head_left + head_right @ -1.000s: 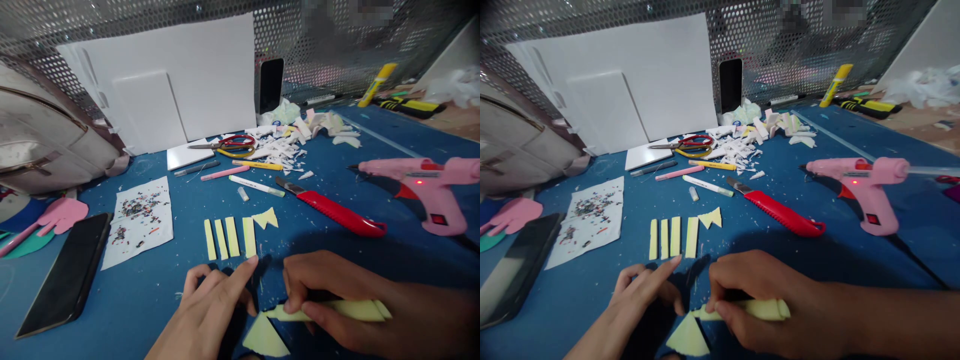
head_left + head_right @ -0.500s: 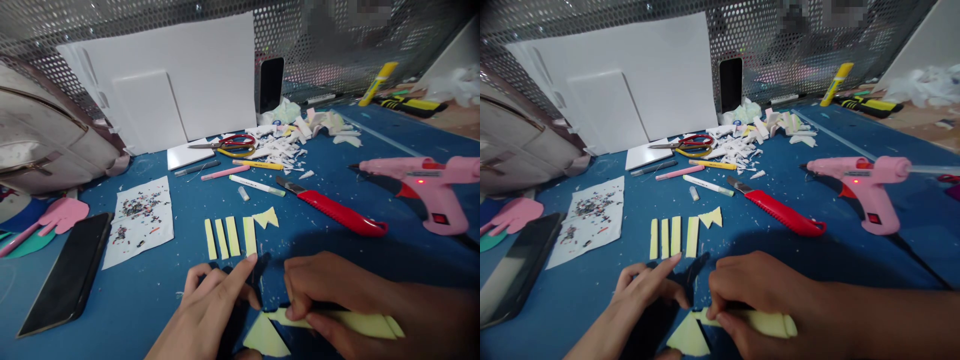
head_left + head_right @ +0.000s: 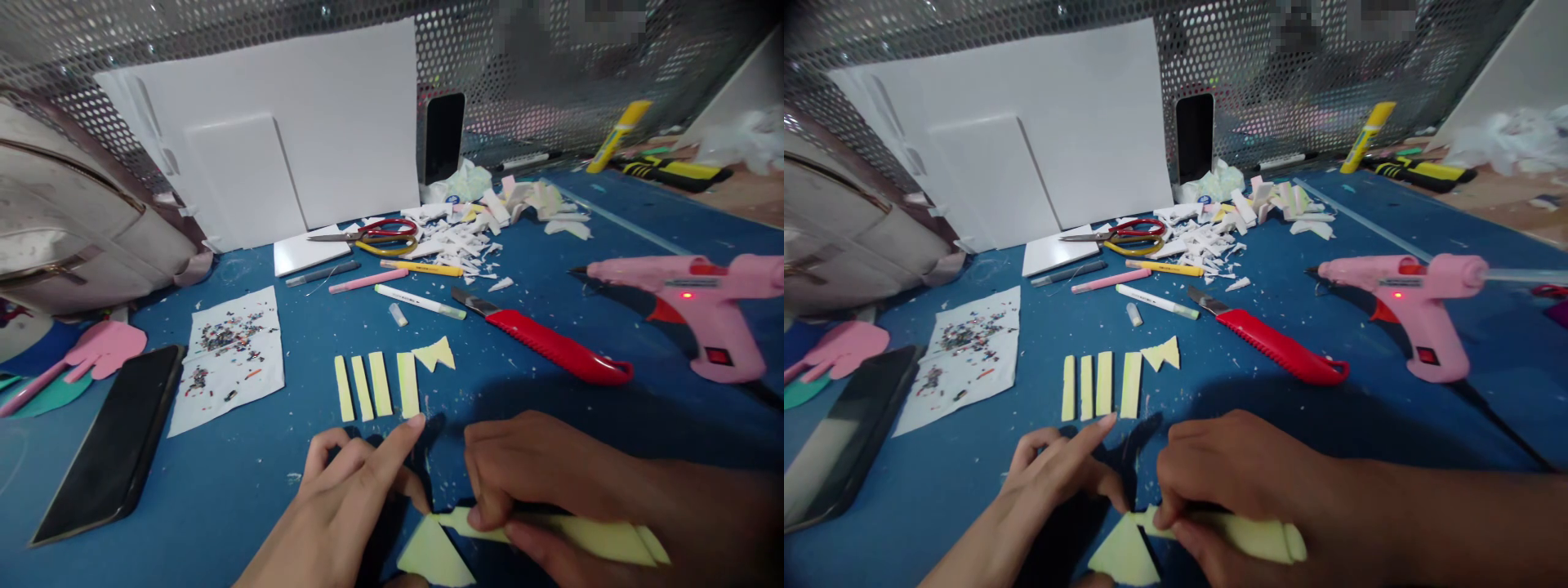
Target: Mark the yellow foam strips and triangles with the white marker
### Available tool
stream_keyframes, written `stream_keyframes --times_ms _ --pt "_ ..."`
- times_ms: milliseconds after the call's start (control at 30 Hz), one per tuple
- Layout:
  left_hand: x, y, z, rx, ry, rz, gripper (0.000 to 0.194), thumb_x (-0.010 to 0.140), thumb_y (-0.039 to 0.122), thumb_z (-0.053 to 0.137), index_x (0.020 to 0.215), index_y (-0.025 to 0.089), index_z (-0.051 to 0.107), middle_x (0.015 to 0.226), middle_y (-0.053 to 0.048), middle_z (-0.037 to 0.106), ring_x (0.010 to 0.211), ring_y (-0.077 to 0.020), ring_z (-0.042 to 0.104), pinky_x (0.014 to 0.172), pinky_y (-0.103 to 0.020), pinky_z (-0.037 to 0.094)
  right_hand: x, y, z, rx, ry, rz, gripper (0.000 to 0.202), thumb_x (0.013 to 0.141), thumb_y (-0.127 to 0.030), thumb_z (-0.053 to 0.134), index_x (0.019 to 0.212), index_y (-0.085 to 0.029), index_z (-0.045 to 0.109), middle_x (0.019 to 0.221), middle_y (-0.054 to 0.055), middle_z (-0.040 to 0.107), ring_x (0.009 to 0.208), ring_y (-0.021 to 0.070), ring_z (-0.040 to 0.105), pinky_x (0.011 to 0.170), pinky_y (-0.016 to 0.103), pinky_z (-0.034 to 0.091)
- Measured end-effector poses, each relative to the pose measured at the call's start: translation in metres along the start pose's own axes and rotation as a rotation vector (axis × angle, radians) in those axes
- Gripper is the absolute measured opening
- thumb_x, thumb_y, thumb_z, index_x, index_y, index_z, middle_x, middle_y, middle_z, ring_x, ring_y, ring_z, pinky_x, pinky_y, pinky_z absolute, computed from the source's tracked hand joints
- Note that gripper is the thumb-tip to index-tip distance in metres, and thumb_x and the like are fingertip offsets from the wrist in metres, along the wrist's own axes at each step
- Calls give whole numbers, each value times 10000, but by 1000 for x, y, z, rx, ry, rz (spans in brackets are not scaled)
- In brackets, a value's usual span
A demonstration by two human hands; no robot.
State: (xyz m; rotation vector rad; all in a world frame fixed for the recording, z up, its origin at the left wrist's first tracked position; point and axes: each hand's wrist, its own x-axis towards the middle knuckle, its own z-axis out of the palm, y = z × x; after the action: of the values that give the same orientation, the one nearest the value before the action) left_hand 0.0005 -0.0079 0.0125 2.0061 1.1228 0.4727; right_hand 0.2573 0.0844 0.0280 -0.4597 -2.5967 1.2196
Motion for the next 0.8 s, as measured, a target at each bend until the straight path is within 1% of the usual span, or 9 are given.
stream_keyframes --times_ms 100,233,333,467,567,667,733,800 --pt "1 0 0 -4 -8 -3 1046 839 18 590 1562 397 -65 1266 28 603 1052 -248 501 1049 -416 109 0 1 2 3 -20 -24 137 857 -72 544 889 -202 576 798 -6 619 737 135 590 702 229 477" --pt "0 1 1 1 -5 4 1000 852 30 541 1566 384 -63 1264 22 600 1060 -245 506 1053 -421 112 -2 0 4 -2 4 -22 153 854 -62 534 883 -203 586 788 -5 627 735 137 595 700 230 477" --pt "0 2 1 9 8 8 958 869 42 513 1570 371 -51 1245 24 606 1052 -238 507 1053 -418 123 -4 -2 4 20 0 -41 147 866 -82 530 906 -202 605 798 5 650 762 148 616 715 239 487" --pt "0 1 1 17 8 5 957 851 41 524 1572 343 -29 1236 9 608 1064 -238 514 1065 -425 126 -4 -3 2 32 10 1 144 866 -80 526 886 -200 602 793 2 643 731 138 608 696 230 487" --pt "0 1 1 26 12 12 918 866 57 506 1571 323 -18 1211 -3 619 1058 -243 524 1062 -446 142 -3 -4 3 17 -25 -22 137 861 -90 529 898 -201 602 810 7 661 760 148 618 711 245 490" --pt "0 2 1 31 4 1 928 864 60 509 1566 342 -29 1212 2 619 1050 -243 527 1058 -450 150 -4 -4 6 27 -22 -57 108 872 -127 538 909 -204 603 822 20 676 806 172 636 728 266 491" --pt "0 3 0 31 1 -13 955 856 55 531 1563 363 -31 1217 11 618 1047 -241 523 1058 -441 146 -4 -4 7 17 3 -36 143 871 -98 524 927 -202 604 833 23 674 794 165 634 720 259 487" --pt "1 4 0 30 5 -15 956 858 51 537 1561 369 -27 1217 15 618 1048 -237 522 1065 -431 137 -4 -2 9 20 -16 -36 160 874 -79 517 938 -202 598 830 18 667 766 155 623 700 250 478"
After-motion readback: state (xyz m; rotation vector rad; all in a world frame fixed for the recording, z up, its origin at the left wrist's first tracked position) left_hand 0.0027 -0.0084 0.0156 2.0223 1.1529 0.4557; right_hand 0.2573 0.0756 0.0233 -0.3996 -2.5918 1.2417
